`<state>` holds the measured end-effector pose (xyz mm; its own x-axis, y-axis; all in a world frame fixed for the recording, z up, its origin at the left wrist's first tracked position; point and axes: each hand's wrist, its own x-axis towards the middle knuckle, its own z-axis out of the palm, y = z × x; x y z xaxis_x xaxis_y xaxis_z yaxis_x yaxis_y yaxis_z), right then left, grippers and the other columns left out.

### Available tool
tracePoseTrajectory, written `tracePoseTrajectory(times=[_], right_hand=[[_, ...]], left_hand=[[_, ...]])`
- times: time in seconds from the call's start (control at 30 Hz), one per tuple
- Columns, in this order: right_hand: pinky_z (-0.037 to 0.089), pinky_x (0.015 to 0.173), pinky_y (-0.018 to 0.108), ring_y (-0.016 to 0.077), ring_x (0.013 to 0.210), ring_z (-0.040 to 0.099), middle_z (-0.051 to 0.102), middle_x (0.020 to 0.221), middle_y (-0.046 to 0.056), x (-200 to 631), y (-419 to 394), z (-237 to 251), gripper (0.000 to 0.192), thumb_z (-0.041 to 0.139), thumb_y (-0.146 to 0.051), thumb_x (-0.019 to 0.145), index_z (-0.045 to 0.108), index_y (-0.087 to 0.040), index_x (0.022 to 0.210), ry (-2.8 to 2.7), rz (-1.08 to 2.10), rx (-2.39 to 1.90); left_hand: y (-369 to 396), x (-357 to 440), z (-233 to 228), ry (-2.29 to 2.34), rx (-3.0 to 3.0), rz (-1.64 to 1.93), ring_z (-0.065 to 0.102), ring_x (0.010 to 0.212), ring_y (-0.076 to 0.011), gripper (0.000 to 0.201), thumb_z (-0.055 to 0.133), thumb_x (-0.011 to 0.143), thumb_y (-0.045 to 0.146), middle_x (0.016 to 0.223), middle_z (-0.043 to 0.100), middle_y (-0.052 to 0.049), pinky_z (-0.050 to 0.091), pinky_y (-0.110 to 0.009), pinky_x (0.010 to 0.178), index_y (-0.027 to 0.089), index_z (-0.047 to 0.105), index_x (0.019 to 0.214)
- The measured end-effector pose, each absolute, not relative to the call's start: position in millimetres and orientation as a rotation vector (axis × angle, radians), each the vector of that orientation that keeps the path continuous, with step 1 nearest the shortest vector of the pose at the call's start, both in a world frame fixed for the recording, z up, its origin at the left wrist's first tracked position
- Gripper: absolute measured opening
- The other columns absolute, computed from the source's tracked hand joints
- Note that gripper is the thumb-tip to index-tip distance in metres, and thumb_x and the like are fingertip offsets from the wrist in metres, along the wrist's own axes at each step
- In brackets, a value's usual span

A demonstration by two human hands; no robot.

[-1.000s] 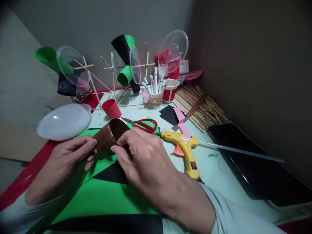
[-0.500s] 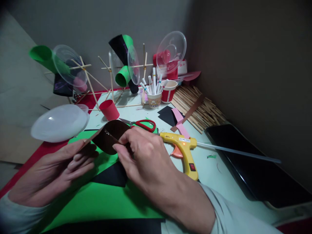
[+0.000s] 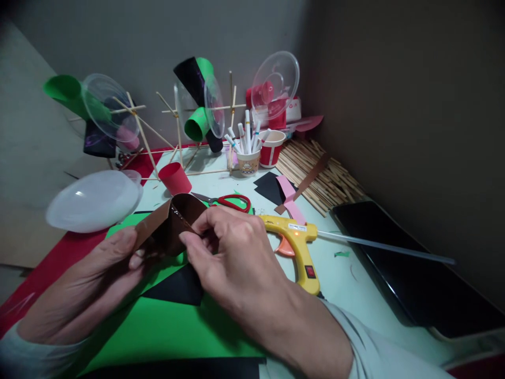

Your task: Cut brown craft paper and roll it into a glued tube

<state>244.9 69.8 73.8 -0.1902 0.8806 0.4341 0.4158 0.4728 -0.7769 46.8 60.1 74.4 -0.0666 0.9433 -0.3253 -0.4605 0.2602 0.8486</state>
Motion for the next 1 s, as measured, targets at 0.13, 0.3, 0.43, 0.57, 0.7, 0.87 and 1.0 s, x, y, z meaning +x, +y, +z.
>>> tracePoseTrajectory(times=[0.13,0.3,0.43,0.57,0.7,0.87,1.0], right_hand=[[0.043,0.055,0.023,0.0100,0.059,0.059,0.068,0.068,-0.001,246,68,74,0.012,0.070,-0.018,0.088,0.068,-0.014,0.077,-1.798,0.631,-1.095],[0.043,0.053,0.020,0.0084,0.058,0.059,0.068,0.067,-0.001,245,68,75,0.011,0.071,-0.016,0.087,0.069,-0.013,0.077,-1.778,0.650,-1.076],[0.043,0.052,0.017,0.0064,0.055,0.058,0.066,0.063,-0.002,242,68,78,0.014,0.072,-0.012,0.086,0.067,-0.013,0.073,-1.757,0.692,-1.051],[0.043,0.050,0.016,0.0061,0.053,0.059,0.066,0.061,-0.002,241,68,79,0.014,0.072,-0.012,0.085,0.068,-0.014,0.072,-1.728,0.751,-1.044],[0.045,0.052,0.017,0.0074,0.054,0.061,0.068,0.062,-0.002,243,69,80,0.016,0.071,-0.015,0.087,0.067,-0.015,0.071,-1.725,0.796,-1.069],[0.047,0.052,0.019,0.0091,0.054,0.063,0.069,0.062,-0.002,245,70,80,0.015,0.071,-0.018,0.087,0.067,-0.016,0.072,-1.694,0.878,-1.100],[0.048,0.051,0.019,0.0098,0.054,0.065,0.070,0.062,-0.002,245,71,79,0.014,0.071,-0.020,0.087,0.068,-0.017,0.074,-1.680,0.925,-1.110]], left_hand=[[62,50,79,1.206,0.648,1.242,0.051,0.052,-0.0059,0.039,0.101,0.044,0.031,0.054,0.057,0.004,0.053,-0.011,0.052,0.016,0.069,0.059],[60,51,75,1.269,0.695,1.220,0.055,0.053,-0.0060,0.039,0.100,0.045,0.037,0.056,0.061,0.004,0.053,-0.011,0.055,0.017,0.071,0.061],[60,49,69,1.250,0.825,1.197,0.057,0.058,-0.0073,0.034,0.097,0.055,0.038,0.055,0.063,0.003,0.051,-0.009,0.058,0.018,0.071,0.060],[60,50,67,1.276,0.858,1.213,0.058,0.062,-0.0079,0.033,0.096,0.056,0.041,0.057,0.064,0.003,0.051,-0.009,0.061,0.019,0.072,0.060],[59,51,68,1.287,0.863,1.221,0.058,0.063,-0.0082,0.034,0.096,0.055,0.043,0.057,0.064,0.003,0.052,-0.008,0.062,0.019,0.073,0.060],[58,51,70,1.308,0.866,1.207,0.059,0.059,-0.0085,0.037,0.097,0.051,0.044,0.055,0.065,0.002,0.051,-0.009,0.057,0.019,0.072,0.058],[60,51,70,1.315,0.854,1.195,0.060,0.057,-0.0084,0.038,0.098,0.049,0.045,0.054,0.066,0.001,0.052,-0.010,0.057,0.019,0.073,0.060]])
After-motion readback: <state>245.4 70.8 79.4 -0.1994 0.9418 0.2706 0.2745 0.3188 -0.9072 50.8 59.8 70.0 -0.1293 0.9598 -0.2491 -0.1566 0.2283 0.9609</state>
